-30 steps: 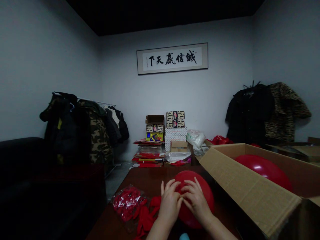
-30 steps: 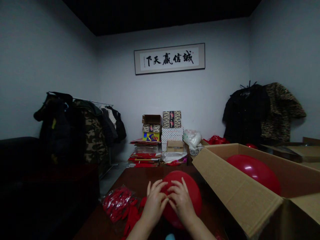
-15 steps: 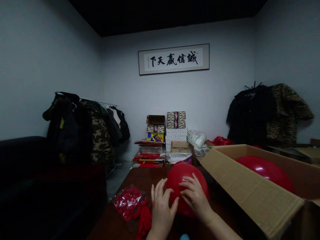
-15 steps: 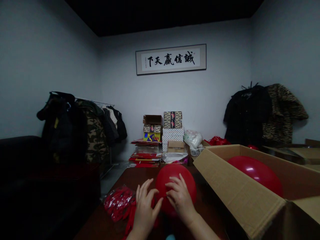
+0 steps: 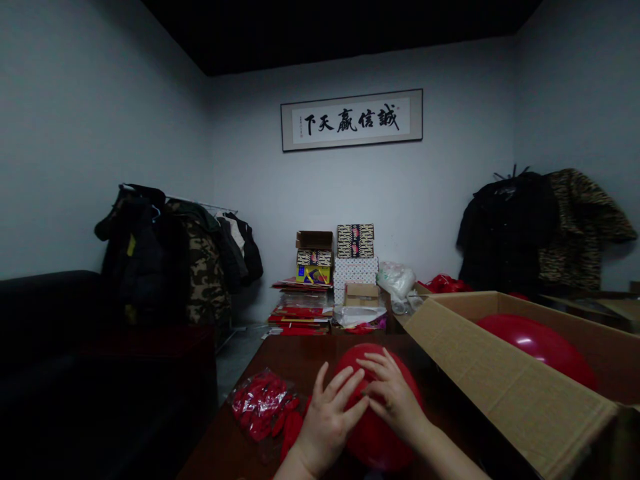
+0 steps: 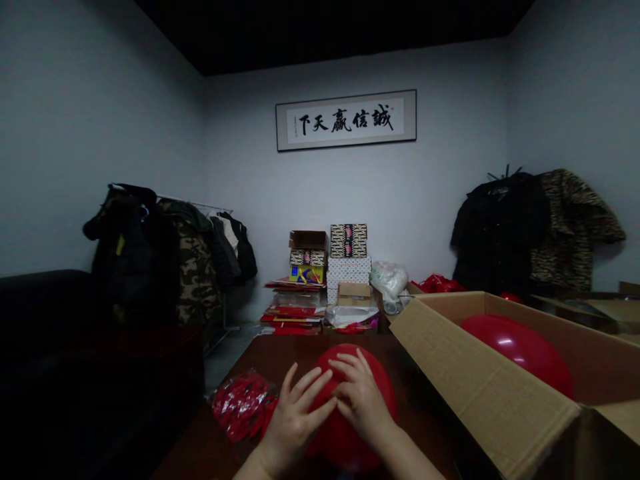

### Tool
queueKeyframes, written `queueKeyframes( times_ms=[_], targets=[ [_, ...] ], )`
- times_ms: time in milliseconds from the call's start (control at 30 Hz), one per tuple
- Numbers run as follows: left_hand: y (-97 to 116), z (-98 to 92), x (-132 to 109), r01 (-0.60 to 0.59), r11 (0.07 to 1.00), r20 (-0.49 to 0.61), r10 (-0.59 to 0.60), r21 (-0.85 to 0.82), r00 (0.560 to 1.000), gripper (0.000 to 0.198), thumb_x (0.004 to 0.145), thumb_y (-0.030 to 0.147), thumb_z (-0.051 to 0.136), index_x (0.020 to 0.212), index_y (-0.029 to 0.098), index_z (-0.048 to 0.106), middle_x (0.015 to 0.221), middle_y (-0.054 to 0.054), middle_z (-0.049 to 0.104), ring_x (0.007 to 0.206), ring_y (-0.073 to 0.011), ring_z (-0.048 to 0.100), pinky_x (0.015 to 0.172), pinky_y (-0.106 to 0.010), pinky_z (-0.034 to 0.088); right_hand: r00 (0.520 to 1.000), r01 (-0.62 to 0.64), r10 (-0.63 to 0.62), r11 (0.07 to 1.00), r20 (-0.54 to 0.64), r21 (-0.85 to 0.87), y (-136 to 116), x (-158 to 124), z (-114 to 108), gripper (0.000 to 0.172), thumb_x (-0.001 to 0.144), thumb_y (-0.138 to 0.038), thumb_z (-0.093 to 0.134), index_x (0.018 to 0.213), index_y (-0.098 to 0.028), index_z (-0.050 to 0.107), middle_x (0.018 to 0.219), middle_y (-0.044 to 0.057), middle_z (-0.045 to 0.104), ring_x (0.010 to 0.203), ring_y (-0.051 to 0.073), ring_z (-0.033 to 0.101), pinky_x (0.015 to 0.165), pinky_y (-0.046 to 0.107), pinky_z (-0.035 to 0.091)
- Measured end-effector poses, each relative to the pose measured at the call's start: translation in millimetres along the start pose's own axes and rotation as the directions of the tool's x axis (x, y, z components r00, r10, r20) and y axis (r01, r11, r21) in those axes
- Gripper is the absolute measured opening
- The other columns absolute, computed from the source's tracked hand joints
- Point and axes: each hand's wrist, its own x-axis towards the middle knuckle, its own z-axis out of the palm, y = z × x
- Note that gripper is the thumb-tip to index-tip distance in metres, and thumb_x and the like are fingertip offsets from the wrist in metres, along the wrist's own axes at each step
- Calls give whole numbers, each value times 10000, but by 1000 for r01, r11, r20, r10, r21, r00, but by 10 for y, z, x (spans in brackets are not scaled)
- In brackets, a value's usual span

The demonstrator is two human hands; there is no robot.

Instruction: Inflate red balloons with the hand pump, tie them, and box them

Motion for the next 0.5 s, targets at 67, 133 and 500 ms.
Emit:
queueKeyframes(
  times_ms=[67,133,500],
  targets=[
    [-22,-15,4,-28,1000,7,28,0,1000,281,855,260,499,1107,339,596,1348,18,522,1263,-157,405,1133,-465,19,1000,12,-12,1000,24,14,1,20,-7,110,789,-263,530,824,-274,633,1275,25,564,1253,238,407,1053,655,242],
    [-39,-12,10,-46,999,2,46,4,999,270,855,255,508,1093,340,600,1341,23,529,1265,-154,409,1132,-472,18,999,16,-17,999,33,30,-6,44,-12,105,774,-240,538,803,-265,636,1257,31,576,1247,241,416,1050,648,252],
    [-123,-36,104,-69,995,-6,68,-66,998,198,880,240,475,931,318,650,1312,85,549,1249,-134,422,1138,-467,-34,996,-7,-3,994,88,114,-13,78,-70,87,758,-318,589,803,-273,649,1224,13,601,1287,248,372,1077,646,200]
  ],
)
